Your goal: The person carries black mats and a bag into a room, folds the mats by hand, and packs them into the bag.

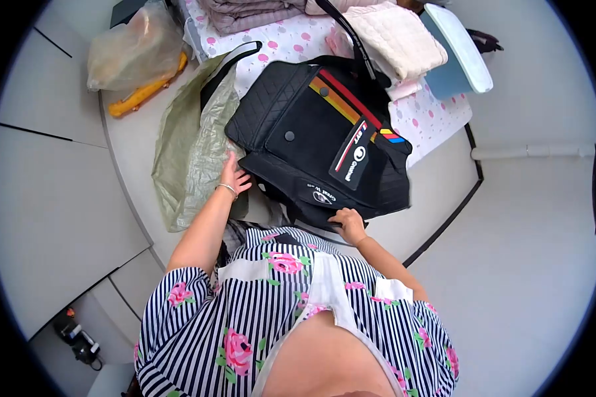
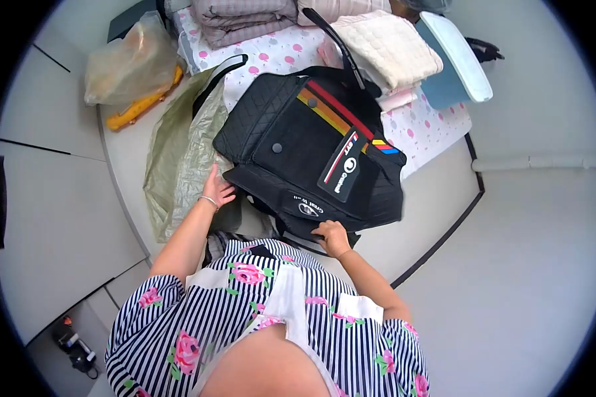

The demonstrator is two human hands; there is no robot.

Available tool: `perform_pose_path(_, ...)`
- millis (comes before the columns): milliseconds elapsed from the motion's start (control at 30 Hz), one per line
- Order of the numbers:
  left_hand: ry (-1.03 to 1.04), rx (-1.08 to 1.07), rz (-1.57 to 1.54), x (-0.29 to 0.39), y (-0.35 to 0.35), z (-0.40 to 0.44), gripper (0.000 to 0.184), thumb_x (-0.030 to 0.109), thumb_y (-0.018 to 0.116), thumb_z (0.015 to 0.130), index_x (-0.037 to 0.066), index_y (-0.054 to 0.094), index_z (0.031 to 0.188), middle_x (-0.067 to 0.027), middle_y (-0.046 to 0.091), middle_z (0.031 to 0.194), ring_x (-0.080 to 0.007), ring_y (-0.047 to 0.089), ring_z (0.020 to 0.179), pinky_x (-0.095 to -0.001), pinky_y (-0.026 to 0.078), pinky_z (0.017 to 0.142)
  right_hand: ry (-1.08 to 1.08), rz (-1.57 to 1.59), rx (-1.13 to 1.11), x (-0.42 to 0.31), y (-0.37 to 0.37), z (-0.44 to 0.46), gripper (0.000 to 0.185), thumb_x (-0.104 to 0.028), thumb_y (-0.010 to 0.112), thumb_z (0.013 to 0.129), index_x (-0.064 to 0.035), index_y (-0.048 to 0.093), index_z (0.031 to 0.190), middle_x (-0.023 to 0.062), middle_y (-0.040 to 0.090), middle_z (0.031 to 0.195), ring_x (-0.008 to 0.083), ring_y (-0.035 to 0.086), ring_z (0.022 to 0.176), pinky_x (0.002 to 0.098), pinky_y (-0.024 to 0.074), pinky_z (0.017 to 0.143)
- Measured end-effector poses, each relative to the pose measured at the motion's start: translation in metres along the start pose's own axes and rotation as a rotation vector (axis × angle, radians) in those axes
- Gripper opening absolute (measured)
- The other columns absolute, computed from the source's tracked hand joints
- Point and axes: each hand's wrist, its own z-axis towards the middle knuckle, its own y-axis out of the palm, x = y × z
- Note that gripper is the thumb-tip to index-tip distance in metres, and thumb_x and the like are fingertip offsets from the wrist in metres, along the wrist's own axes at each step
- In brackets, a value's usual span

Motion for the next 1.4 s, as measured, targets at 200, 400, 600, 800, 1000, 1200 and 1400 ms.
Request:
perform_pose_path(200,-0.092,0.169,0.553,0.028,0.008,0.021,0.105,0.058,0.077,0.061,0.003,0.033,0.138,-0.0167,0.034,0.140,-0.0295,0.040,0.122,-0.0455,0.047,0.083,0.212,0.042,0.019,-0.004,0.012,-0.043,0.018,-0.009,0.072,0.066,-0.0122,0.070,0.083,0.0059,0.057,0.073,0.0259,0.055,0.080,0.0371,0.0412,0.069)
perform_pose_path(400,-0.576,0.103,0.939,-0.027,-0.009,0.114,0.051,0.032,0.076,0.074,0.000,0.055,0.108,-0.0126,0.062,0.090,-0.0182,0.052,0.047,-0.0299,0.043,0.042,0.419,0.096,0.224,-0.003,0.020,-0.052,0.028,-0.005,0.073,0.063,-0.0134,0.070,0.090,0.0053,0.054,0.076,0.0253,0.051,0.078,0.0358,0.0403,0.071)
perform_pose_path(600,0.208,0.133,0.626,-0.010,0.002,-0.037,0.042,0.011,0.065,0.078,0.016,0.057,0.119,-0.0005,0.064,0.095,-0.0119,0.057,0.073,-0.0240,0.043,0.057,0.435,-0.030,0.316,-0.004,0.021,-0.036,0.033,-0.003,0.073,0.059,-0.0170,0.070,0.089,0.0026,0.050,0.078,0.0230,0.051,0.082,0.0351,0.0392,0.072)
perform_pose_path(800,0.045,0.223,0.404,-0.058,-0.065,-0.034,0.030,0.015,0.063,0.084,0.012,0.053,0.111,-0.0030,0.060,0.084,-0.0147,0.057,0.063,-0.0251,0.051,0.051,0.561,-0.100,0.417,0.002,0.024,0.004,0.044,-0.007,0.077,0.058,-0.0166,0.065,0.099,0.0048,0.054,0.089,0.0257,0.052,0.090,0.0380,0.0397,0.079)
perform_pose_path(1000,-0.011,0.193,0.241,-0.056,-0.045,0.008,0.015,0.013,0.062,0.084,0.005,0.052,0.093,-0.0062,0.059,0.077,-0.0171,0.059,0.062,-0.0316,0.056,0.057,1.121,-0.106,0.746,0.004,0.051,-0.098,0.088,-0.023,0.080,0.060,0.0029,0.035,0.132,0.0225,0.042,0.132,0.0383,0.038,0.124,0.0445,0.0309,0.103)
perform_pose_path(1200,-0.104,0.091,0.289,-0.025,-0.024,-0.016,0.012,0.017,0.056,0.087,0.005,0.057,0.091,-0.0093,0.067,0.086,-0.0136,0.059,0.063,-0.0285,0.054,0.059,1.791,1.086,0.284,0.012,0.180,-0.169,0.105,-0.052,0.074,0.067,0.0018,0.022,0.141,0.0224,0.027,0.144,0.0320,0.029,0.133,0.0433,0.0234,0.108)
perform_pose_path(1400,-0.148,0.078,0.361,-0.001,-0.009,-0.055,0.016,0.016,0.055,0.087,0.006,0.057,0.099,-0.0107,0.068,0.094,-0.0110,0.057,0.065,-0.0286,0.053,0.063,1.858,1.677,0.675,0.021,0.178,-0.092,0.068,-0.045,0.069,0.078,-0.0063,0.043,0.128,0.0130,0.044,0.131,0.0260,0.045,0.118,0.0437,0.0366,0.097)
